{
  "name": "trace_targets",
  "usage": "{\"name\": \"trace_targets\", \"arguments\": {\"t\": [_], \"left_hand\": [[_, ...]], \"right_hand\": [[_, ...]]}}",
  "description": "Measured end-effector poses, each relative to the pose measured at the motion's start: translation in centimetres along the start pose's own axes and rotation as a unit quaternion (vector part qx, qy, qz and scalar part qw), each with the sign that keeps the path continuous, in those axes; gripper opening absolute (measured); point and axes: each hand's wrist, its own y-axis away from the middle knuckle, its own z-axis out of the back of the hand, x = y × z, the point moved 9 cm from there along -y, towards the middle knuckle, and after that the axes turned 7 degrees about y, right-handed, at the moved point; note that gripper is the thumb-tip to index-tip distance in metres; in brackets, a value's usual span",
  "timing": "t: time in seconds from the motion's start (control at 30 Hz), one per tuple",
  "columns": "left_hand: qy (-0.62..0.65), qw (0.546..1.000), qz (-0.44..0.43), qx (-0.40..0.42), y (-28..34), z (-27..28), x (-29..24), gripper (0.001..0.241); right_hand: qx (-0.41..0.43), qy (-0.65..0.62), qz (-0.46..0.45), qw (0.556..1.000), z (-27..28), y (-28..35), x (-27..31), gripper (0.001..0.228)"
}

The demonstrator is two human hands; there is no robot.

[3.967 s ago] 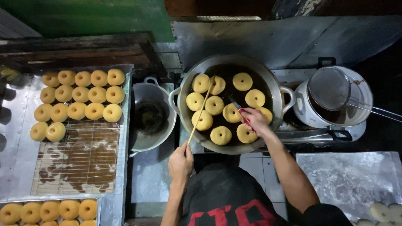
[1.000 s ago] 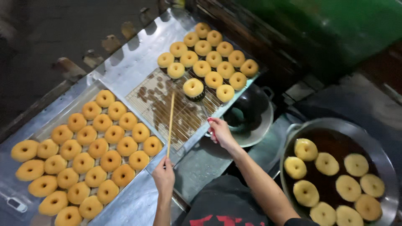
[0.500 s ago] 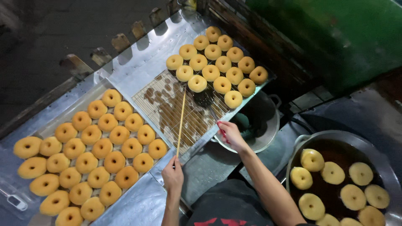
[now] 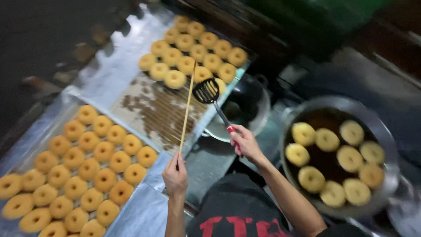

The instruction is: The person arranges fried doughnuts on a wire rack, then uses a wooden stick and a slotted spoon to flip and remove doughnuts from a pot of hot oil. They place the cooked doughnuts onto the rack and add raw doughnuts from a tray into the oil to continue frying.

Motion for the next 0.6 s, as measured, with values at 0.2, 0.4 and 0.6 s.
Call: {"name": "trace_targets", "arguments": {"t": [0.2,0.4,0.6], "left_hand": [[0.054,0.99,-0.069,0.11,2.4,-6.8,-7.8,0.028],[0.076,0.965,-0.145,0.206,6.3,-12.3,-13.3,0.022],[0.061,0.951,-0.186,0.237,10.8,-15.6,-14.3,0.02]], "right_hand": [[-0.206,-0.053,0.015,0.977,14.1,15.9,-5.3,0.043],[-0.378,0.141,-0.016,0.915,23.1,25.5,-10.9,0.044],[-0.413,0.355,-0.058,0.837,24.6,24.9,-10.9,0.043]]}}
